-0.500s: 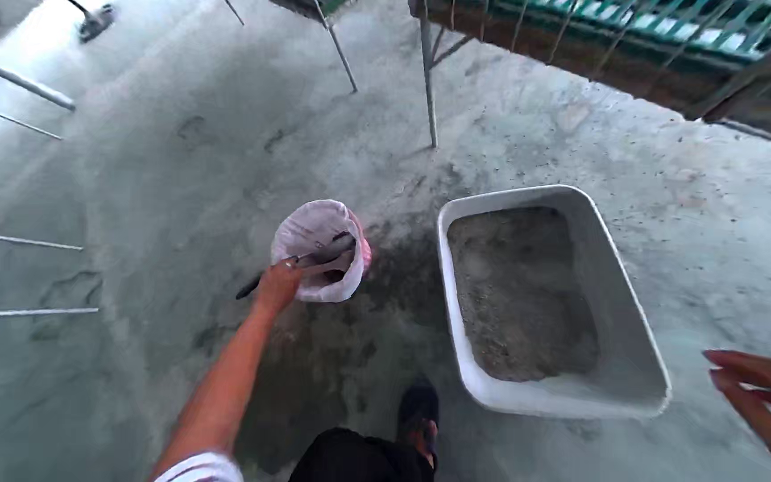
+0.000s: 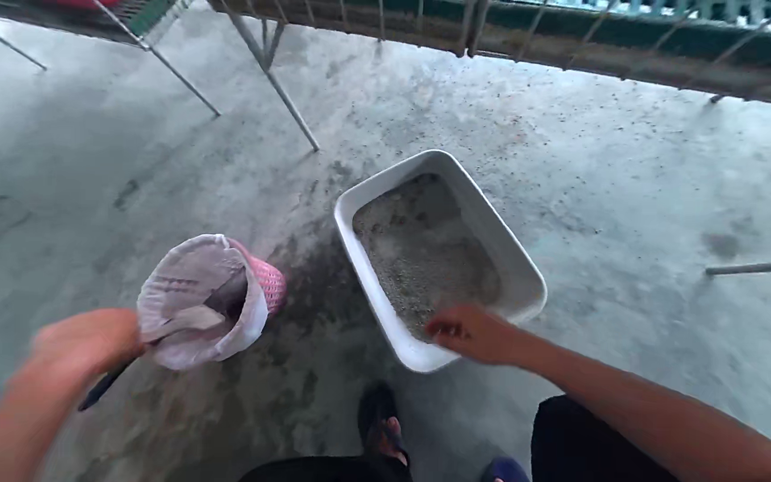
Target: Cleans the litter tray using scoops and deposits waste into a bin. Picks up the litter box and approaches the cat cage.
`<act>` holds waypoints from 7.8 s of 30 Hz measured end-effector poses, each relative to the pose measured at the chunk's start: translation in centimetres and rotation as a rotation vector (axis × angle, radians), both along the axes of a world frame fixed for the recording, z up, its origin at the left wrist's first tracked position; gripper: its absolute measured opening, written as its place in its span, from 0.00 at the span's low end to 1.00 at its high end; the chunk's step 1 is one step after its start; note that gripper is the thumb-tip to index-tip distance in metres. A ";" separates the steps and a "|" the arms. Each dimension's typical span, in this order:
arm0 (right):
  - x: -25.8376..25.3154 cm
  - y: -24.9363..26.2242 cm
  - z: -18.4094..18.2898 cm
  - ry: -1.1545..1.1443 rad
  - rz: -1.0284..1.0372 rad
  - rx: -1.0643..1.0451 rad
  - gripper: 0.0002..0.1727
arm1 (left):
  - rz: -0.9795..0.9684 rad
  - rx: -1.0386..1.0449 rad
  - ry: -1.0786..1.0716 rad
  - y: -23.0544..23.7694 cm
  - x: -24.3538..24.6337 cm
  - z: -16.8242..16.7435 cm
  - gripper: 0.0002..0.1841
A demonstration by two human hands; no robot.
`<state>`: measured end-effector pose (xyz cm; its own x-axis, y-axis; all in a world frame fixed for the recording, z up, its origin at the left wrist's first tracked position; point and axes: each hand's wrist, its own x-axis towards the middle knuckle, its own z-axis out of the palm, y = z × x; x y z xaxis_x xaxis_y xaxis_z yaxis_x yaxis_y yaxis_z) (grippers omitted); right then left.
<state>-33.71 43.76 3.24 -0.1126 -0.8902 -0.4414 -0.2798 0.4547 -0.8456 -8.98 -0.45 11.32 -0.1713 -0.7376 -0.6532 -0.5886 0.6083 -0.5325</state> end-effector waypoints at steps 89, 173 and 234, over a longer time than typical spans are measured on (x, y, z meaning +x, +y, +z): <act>-0.2 -6.3 -14.5 0.548 -0.030 0.734 0.36 | 0.300 0.331 0.968 8.5 -19.5 -28.0 0.35; -1.6 -7.9 -14.0 0.204 -0.374 0.381 0.19 | 0.298 0.386 1.079 5.8 -16.8 -29.2 0.28; 10.6 -28.4 1.2 0.386 0.213 0.050 0.26 | 1.123 0.788 1.614 19.4 -4.1 -30.3 0.39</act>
<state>-23.15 15.33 4.43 -0.0945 -0.8899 -0.4463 -0.6626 0.3908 -0.6390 -13.06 18.93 -18.99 -0.5518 -0.6120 -0.5666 -0.3367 -0.4581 0.8227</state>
